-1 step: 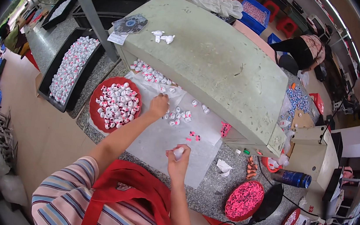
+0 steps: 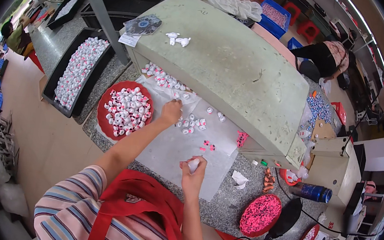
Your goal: Assembling small ceramic parts by applying glue from a bottle.
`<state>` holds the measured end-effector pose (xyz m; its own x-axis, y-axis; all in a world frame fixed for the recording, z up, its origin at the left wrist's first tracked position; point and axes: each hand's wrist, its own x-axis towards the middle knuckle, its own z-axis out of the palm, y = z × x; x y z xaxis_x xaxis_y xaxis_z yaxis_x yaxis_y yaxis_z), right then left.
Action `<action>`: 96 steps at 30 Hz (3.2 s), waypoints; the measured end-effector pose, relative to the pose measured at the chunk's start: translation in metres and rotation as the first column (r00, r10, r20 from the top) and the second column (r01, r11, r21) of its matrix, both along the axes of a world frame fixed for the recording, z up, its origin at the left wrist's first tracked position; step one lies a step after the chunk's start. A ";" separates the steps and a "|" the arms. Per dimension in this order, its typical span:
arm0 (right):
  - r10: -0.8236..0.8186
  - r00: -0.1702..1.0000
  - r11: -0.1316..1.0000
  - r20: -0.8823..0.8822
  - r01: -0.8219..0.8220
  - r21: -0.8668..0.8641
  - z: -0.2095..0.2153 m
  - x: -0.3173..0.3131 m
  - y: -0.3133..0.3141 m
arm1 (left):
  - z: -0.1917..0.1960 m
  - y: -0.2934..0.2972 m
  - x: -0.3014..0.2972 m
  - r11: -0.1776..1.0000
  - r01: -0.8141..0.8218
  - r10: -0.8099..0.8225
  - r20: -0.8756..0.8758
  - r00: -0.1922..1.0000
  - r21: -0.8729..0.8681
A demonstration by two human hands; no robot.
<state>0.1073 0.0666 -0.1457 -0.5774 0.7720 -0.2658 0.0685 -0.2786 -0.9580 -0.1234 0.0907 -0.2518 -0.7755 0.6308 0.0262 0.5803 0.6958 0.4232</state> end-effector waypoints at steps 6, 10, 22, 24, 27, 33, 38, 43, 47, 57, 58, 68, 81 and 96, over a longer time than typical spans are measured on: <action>-0.207 0.975 0.976 -0.083 0.212 0.056 0.084 0.017 -0.010 | 0.124 -0.054 0.048 0.686 -0.472 -0.618 0.786 0.024 0.553; -0.216 0.969 0.908 -0.120 0.245 0.341 0.140 0.026 -0.029 | 0.216 -0.108 0.092 0.615 -0.501 -0.718 0.696 -0.036 0.609; -0.063 0.979 0.389 -0.192 0.201 0.899 0.175 0.041 -0.047 | 0.254 -0.131 0.131 0.455 -0.199 -0.692 0.485 0.535 0.868; -0.066 0.979 0.401 -0.193 0.203 0.893 0.174 0.042 -0.047 | 0.253 -0.131 0.131 0.430 -0.150 -0.704 0.435 0.562 0.890; -0.061 0.980 0.420 -0.190 0.198 0.886 0.174 0.041 -0.045 | 0.252 -0.129 0.130 0.425 -0.134 -0.704 0.420 0.573 0.895; -0.069 0.992 0.507 -0.109 0.129 0.852 0.176 0.039 -0.044 | 0.253 -0.125 0.128 0.442 -0.096 -0.700 0.410 0.585 0.892; -0.017 0.994 0.494 -0.112 0.105 0.863 0.178 0.036 -0.037 | 0.250 -0.122 0.123 0.461 -0.080 -0.663 0.403 0.630 0.884; -0.052 0.996 0.514 -0.070 0.087 0.853 0.181 0.038 -0.034 | 0.249 -0.120 0.124 0.449 -0.126 -0.673 0.427 0.604 0.885; -0.065 0.995 0.490 -0.073 0.096 0.867 0.181 0.039 -0.033 | 0.251 -0.121 0.125 0.474 -0.221 -0.703 0.517 0.488 0.852; -0.008 0.994 0.494 -0.109 0.099 0.864 0.182 0.043 -0.036 | 0.253 -0.122 0.118 0.588 -0.338 -0.689 0.674 0.267 0.735; -0.014 0.994 0.468 -0.108 0.102 0.878 0.183 0.043 -0.036 | 0.254 -0.123 0.118 0.588 -0.337 -0.689 0.674 0.266 0.735; -0.003 0.992 0.486 -0.128 0.114 0.867 0.181 0.046 -0.033 | 0.255 -0.125 0.117 0.587 -0.368 -0.714 0.676 0.184 0.721; -0.089 0.995 0.656 -0.053 0.098 0.748 0.170 0.039 -0.019 | 0.241 -0.110 0.112 0.612 -0.364 -0.662 0.707 0.250 0.702; -0.273 0.568 0.779 0.776 -0.343 0.525 -0.092 -0.005 0.082 | 0.212 -0.102 0.103 0.677 -0.360 -0.558 0.767 0.317 0.642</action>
<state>0.1021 0.1488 -0.2376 -0.3943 0.9090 -0.1351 0.8509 0.3056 -0.4273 -0.0204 -0.0114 -0.0393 -0.4960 0.8474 -0.1894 -0.4377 -0.0557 0.8974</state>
